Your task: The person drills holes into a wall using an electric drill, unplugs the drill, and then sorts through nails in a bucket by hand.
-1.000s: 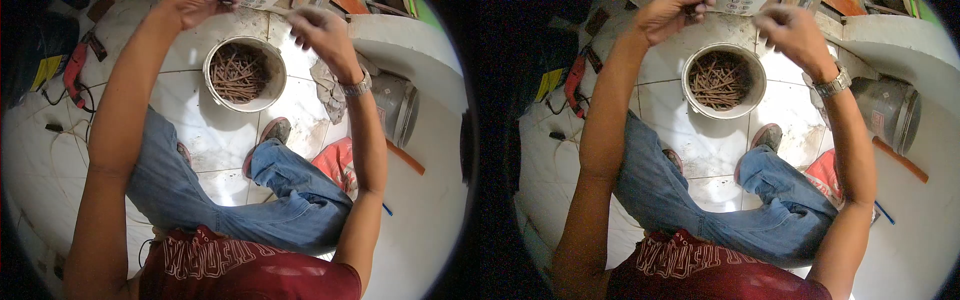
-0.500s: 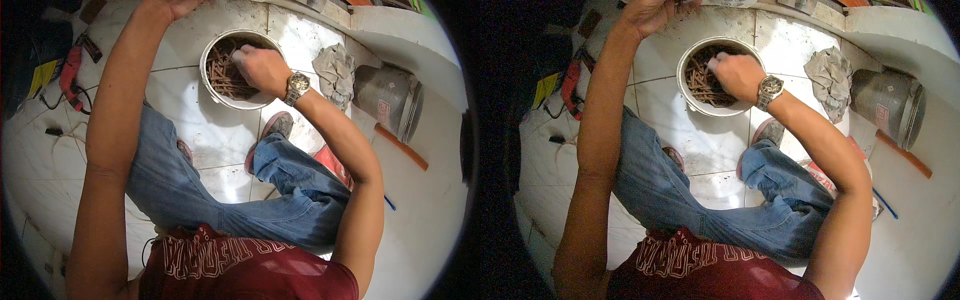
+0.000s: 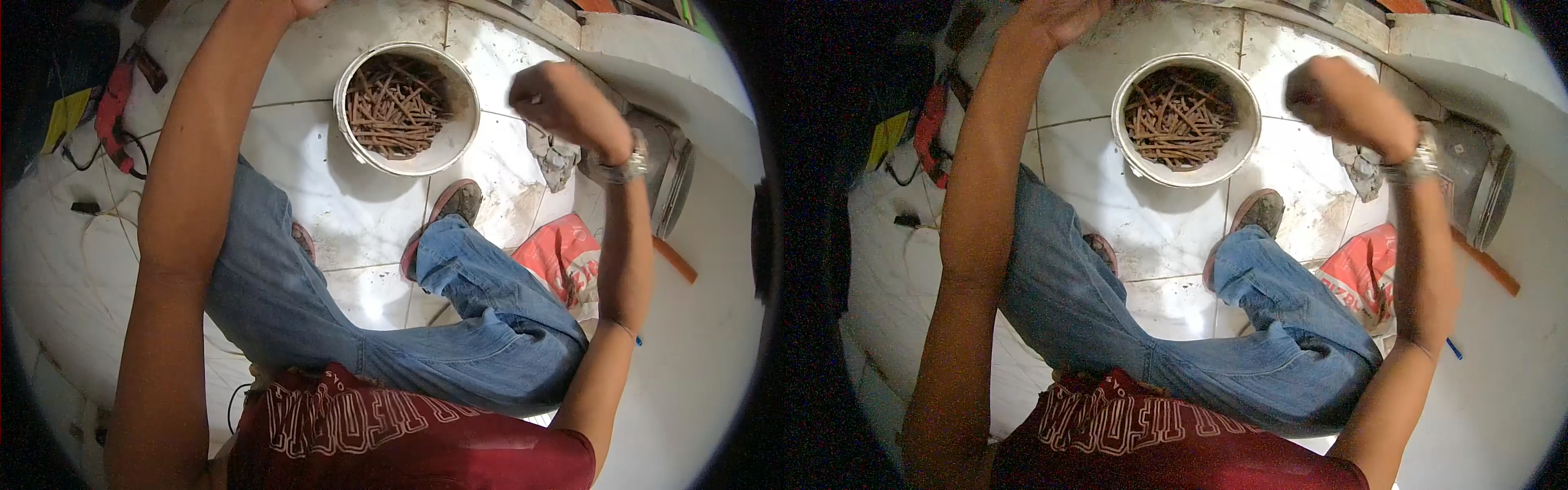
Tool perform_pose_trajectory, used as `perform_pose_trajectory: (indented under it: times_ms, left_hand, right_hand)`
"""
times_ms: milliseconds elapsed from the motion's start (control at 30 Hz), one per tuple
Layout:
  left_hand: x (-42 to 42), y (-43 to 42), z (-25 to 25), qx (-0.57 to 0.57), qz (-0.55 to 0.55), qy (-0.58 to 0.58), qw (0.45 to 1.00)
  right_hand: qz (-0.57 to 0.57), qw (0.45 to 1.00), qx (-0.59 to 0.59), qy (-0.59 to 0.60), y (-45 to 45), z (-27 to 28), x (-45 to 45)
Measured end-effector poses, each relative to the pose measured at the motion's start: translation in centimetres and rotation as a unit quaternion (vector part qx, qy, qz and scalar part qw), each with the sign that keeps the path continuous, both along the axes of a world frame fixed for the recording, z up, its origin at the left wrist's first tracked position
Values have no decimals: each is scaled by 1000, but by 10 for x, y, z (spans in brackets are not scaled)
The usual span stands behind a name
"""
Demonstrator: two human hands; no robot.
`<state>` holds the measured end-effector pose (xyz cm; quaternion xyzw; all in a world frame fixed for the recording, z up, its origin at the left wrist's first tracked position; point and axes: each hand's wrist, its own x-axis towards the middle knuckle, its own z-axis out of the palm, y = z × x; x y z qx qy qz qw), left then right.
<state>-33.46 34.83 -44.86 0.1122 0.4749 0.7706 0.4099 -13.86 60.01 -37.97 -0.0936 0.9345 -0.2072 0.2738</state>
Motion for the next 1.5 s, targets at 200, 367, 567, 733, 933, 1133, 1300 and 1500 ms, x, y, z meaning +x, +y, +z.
perform_pose_trajectory:
  times_ms: [200,367,567,733,933,1133,1300,1500]
  left_hand:
    - [2,2,0,-11,14,-25,1000]
    - [1,1,1,-7,10,-9,1000]
    - [0,-2,3,-20,26,-12,999]
    - [8,2,9,-26,32,-5,999]
    - [1,3,-1,-11,29,-20,999]
    - [8,6,0,-18,27,7,999]
    - [10,7,5,-50,39,1,998]
    - [8,7,4,-77,36,0,996]
  right_hand:
    - [5,996,-66,67,-90,-91,18]
    - [-12,999,2,47,-115,-117,24]
    - [-1,994,-5,108,-120,-100,25]
    - [-11,996,82,-10,-118,-104,20]
    - [-5,996,11,89,-106,-111,31]
    - [92,991,55,75,-106,-109,23]
    - [107,988,-1,110,-100,-111,15]
    - [95,988,44,109,-101,-102,17]
